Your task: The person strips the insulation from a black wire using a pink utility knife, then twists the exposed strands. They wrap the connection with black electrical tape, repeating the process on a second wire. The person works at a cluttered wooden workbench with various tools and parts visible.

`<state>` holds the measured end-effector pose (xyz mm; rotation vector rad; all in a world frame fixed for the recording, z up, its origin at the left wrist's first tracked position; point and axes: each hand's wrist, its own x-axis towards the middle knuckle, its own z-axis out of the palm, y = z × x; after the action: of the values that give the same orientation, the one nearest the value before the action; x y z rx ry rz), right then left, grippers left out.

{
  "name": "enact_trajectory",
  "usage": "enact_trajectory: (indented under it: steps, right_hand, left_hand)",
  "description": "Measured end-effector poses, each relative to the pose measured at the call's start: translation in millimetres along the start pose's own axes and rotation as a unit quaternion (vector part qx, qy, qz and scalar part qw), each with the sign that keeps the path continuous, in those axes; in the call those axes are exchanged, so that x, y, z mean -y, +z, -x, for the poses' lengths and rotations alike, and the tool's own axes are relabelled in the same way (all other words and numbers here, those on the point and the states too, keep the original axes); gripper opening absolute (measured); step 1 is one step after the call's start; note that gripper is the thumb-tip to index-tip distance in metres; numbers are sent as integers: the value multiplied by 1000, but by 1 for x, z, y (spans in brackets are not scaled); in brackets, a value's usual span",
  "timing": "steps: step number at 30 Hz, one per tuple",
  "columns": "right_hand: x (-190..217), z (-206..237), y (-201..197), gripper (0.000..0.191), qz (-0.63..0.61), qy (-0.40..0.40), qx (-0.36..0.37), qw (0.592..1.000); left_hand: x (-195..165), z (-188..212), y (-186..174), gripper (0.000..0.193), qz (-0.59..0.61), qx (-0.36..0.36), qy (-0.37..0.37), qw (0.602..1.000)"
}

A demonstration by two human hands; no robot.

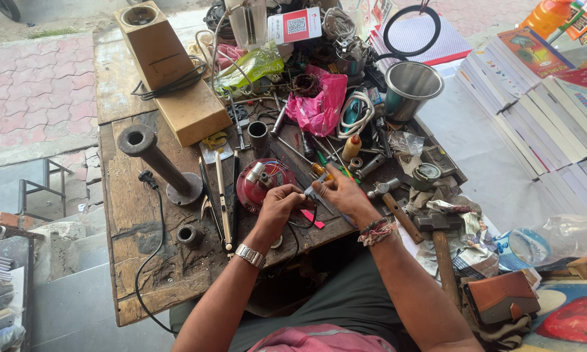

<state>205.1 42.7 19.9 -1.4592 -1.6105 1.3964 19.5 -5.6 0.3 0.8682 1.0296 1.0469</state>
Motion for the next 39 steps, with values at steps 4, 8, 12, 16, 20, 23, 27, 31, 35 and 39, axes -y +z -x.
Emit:
enact_trajectory:
  steps: [4, 8, 12, 16, 20, 23, 27, 31, 35, 39]
  right_hand:
    - [-1, 8, -5, 65, 109, 22, -103, 988]
    - [-8, 20, 12, 44, 52, -74, -82, 992]
    - [-17, 25, 30, 27, 71, -79, -83, 991]
    - [-19, 27, 31, 11, 121, -243, -119, 955]
    - [-12, 31, 28, 12, 186, -346, -142, 909]
    - [-6, 36, 27, 17, 228, -348, -149, 897]
    - [0, 40, 26, 22, 307, -368, -152, 865]
    - [3, 31, 21, 12, 353, -344, -119, 862]
    - [2, 12, 2, 15, 189, -170, 73, 964]
    - [0, 5, -6, 21, -39, -87, 192, 977]
  left_hand:
    - [1, -1, -2, 13, 29, 5, 23, 999]
    - [0, -4, -4, 14, 23, -12, -3, 1000]
    - [0, -5, -4, 12, 11, -7, -6, 1000]
    - [-3, -5, -7, 14, 16, 25, -18, 999]
    - [-8, -8, -12, 16, 15, 73, -14, 997]
    - [-11, -9, -13, 16, 7, 88, -15, 996]
    - [-13, -11, -11, 17, -14, 90, -20, 996]
    - [-14, -10, -11, 17, -42, 80, -28, 996]
    - [-18, -5, -13, 18, -13, 91, -40, 995]
    - [-22, -3, -11, 18, 2, 127, -50, 991]
